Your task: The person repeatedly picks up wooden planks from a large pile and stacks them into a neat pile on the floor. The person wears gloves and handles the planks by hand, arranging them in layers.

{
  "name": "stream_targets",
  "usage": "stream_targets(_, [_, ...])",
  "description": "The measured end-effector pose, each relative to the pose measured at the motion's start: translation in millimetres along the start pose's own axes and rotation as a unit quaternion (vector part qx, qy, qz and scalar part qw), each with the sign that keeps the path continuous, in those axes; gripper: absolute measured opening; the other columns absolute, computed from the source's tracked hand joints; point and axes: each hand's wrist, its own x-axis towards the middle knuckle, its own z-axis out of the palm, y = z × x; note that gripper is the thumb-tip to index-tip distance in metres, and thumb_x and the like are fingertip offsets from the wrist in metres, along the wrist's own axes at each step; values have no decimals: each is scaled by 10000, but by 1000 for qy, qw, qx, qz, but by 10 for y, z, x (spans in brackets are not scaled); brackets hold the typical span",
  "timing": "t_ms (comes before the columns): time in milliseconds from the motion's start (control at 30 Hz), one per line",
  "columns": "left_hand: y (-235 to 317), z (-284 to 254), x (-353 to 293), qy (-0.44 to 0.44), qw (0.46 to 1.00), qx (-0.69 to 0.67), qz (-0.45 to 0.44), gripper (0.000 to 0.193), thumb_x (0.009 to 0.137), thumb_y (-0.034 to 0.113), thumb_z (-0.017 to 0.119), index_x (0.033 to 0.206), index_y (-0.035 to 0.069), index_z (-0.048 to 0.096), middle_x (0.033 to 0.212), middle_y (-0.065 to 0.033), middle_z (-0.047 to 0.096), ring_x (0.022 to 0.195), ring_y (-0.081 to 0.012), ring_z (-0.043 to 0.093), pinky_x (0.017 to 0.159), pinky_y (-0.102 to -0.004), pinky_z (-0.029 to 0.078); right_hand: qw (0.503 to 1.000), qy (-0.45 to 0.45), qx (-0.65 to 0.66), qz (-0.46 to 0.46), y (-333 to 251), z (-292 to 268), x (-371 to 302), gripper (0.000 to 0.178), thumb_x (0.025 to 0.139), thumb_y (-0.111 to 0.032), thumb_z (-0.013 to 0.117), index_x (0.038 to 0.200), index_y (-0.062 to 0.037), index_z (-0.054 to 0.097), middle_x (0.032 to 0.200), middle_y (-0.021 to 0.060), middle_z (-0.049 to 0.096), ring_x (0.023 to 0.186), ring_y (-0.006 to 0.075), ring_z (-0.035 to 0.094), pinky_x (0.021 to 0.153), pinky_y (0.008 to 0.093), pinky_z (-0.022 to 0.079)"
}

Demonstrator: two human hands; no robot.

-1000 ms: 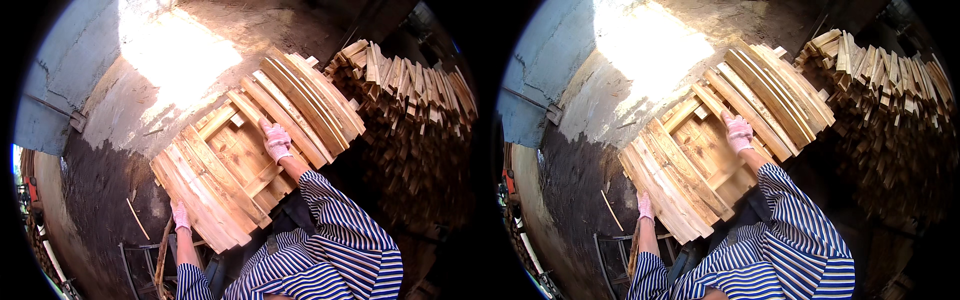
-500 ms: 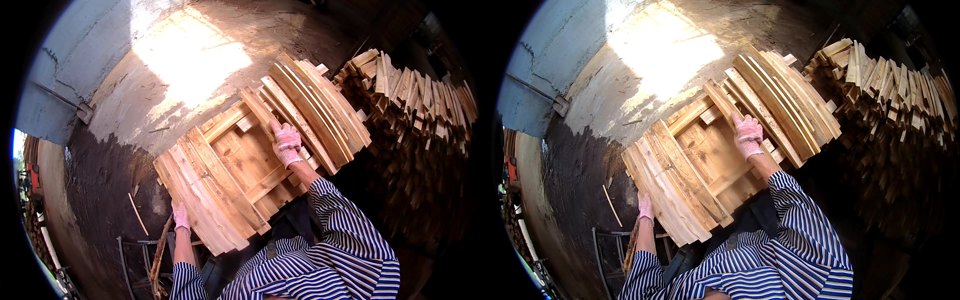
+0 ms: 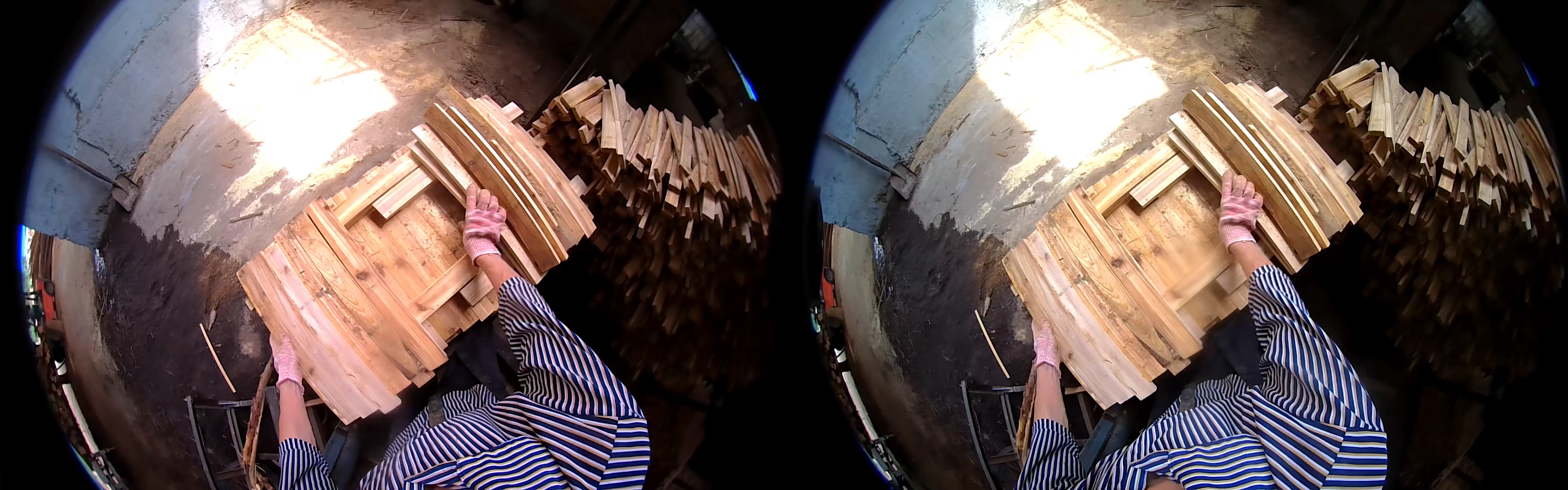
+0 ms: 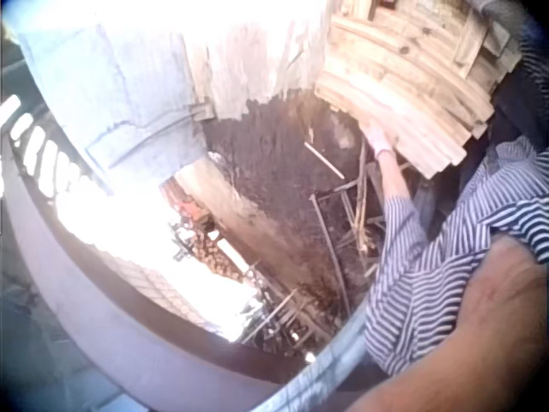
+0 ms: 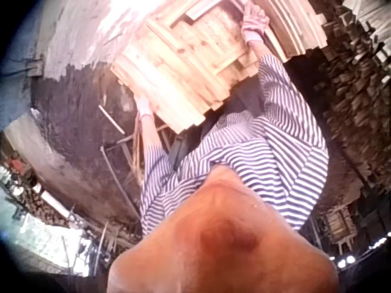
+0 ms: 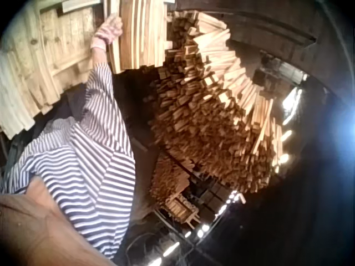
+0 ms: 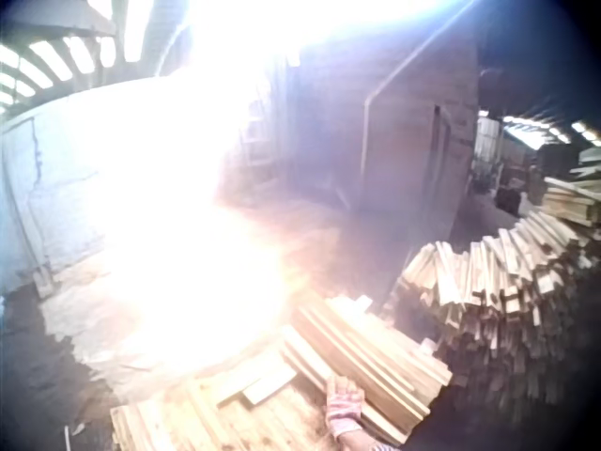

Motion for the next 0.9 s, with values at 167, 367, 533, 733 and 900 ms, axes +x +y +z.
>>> stream_targets(167, [-431, -496, 167, -2, 996, -53, -75, 531, 1063, 354, 513, 1518, 107, 392, 1339, -131, 604, 1145, -267, 597, 984, -390, 482, 994, -85, 48, -43, -155, -323, 226, 587, 898, -157, 644, 1450, -141, 443, 1294, 149, 572, 1171, 306, 594, 912, 458, 519])
stream_targets(367, [50, -156, -102, -28, 999, -22, 22, 506, 1070, 330, 505, 1501, 86, 399, 1333, -129, 589, 1139, -256, 580, 985, -389, 480, 705, -249, 664, -9, 44, -102, 149, 675, 891, -191, 689, 1505, -57, 443, 1413, 146, 580, 1270, 257, 568, 1086, 370, 438])
stream_targets(533, [302, -130, -234, -29, 998, -43, -37, 511, 1058, 362, 517, 1507, 156, 384, 1298, -120, 594, 1093, -273, 613, 898, -458, 547, 616, -380, 687, -59, -924, -121, -525, 751, 919, -255, 642, 1555, -13, 324, 1452, 164, 516, 1248, 231, 567, 1064, 343, 455])
stream_targets(733, [103, -301, -176, -1, 985, -54, -164, 631, 1024, 491, 546, 1509, 125, 379, 1279, -150, 616, 1071, -328, 645, 897, -533, 557, 824, -345, 399, -207, -1355, -86, -788, 809, 991, -475, 486, 1602, -38, 188, 1580, 288, 336, 1380, 377, 467, 1141, 403, 385])
stream_targets(900, [134, -225, -207, -8, 995, -71, -66, 697, 993, 531, 581, 1522, 125, 380, 1329, -156, 599, 1117, -330, 621, 939, -541, 533, 993, -57, 97, 23, -399, -372, 95, 769, 927, -356, 651, 1585, -246, 269, 1535, 256, 377, 1379, 450, 409, 1136, 613, 281])
